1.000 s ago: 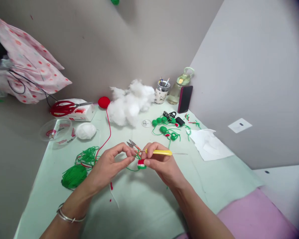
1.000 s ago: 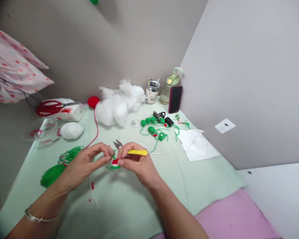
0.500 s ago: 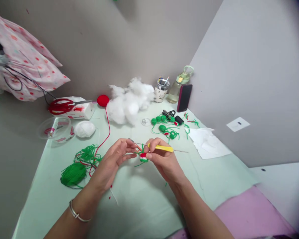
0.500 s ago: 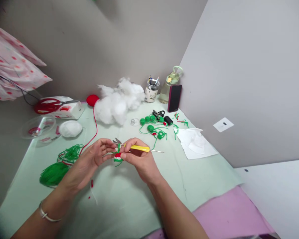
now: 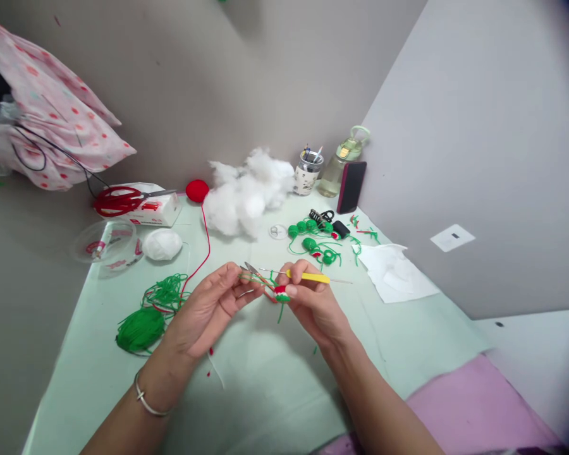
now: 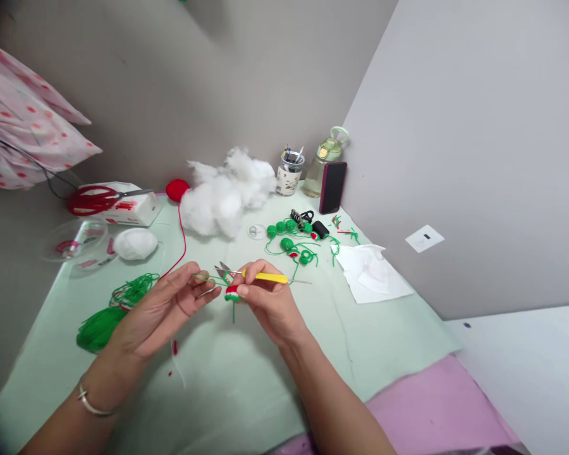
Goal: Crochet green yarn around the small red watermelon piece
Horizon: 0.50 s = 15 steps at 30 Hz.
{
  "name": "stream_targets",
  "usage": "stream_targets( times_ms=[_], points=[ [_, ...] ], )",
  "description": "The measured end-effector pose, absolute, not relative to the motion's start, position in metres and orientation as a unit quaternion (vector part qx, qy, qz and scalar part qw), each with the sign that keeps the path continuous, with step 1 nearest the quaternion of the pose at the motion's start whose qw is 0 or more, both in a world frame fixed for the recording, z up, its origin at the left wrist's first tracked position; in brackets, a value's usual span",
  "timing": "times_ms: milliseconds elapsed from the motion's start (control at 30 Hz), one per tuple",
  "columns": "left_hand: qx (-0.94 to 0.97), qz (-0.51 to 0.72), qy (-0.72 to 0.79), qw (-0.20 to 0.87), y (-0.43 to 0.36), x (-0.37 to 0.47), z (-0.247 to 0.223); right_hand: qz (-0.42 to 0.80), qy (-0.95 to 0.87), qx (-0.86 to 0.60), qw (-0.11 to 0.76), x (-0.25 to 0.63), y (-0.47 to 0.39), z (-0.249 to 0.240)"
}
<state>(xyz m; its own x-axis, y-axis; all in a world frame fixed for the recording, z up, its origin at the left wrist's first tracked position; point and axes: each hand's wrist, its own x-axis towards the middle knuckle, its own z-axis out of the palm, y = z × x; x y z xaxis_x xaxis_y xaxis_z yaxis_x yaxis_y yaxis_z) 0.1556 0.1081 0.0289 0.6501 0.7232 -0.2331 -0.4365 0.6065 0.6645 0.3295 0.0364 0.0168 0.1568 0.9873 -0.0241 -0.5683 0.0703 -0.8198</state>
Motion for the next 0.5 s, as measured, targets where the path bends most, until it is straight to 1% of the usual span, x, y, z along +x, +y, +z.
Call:
stream_targets(
  times_ms=[200,267,333,367,400,467,500],
  points=[
    [0.206,0.353,0.265,0.873,0.103,0.162,0.028,0.594,-0.272,-0.352,0.67,0.332,0.038,0.015],
    [0.237,0.347,0.266,0.868,0.106,0.157,0.03,0.602,-0.261,-0.347,0.67,0.333,0.038,0.016],
    [0.336,0.351,0.301,0.821,0.113,0.147,0.031,0.606,-0.249,-0.343,0.673,0.334,0.038,0.018],
    [0.41,0.358,0.338,0.768,0.118,0.141,0.03,0.605,-0.246,-0.343,0.675,0.335,0.038,0.019],
    [0.495,0.372,0.388,0.683,0.123,0.135,0.03,0.602,-0.245,-0.347,0.676,0.336,0.038,0.019],
    [0.635,0.391,0.479,0.463,0.129,0.125,0.031,0.591,-0.249,-0.366,0.674,0.337,0.039,0.019],
    [0.675,0.402,0.496,0.371,0.13,0.122,0.032,0.585,-0.254,-0.378,0.671,0.337,0.039,0.019]
  ],
)
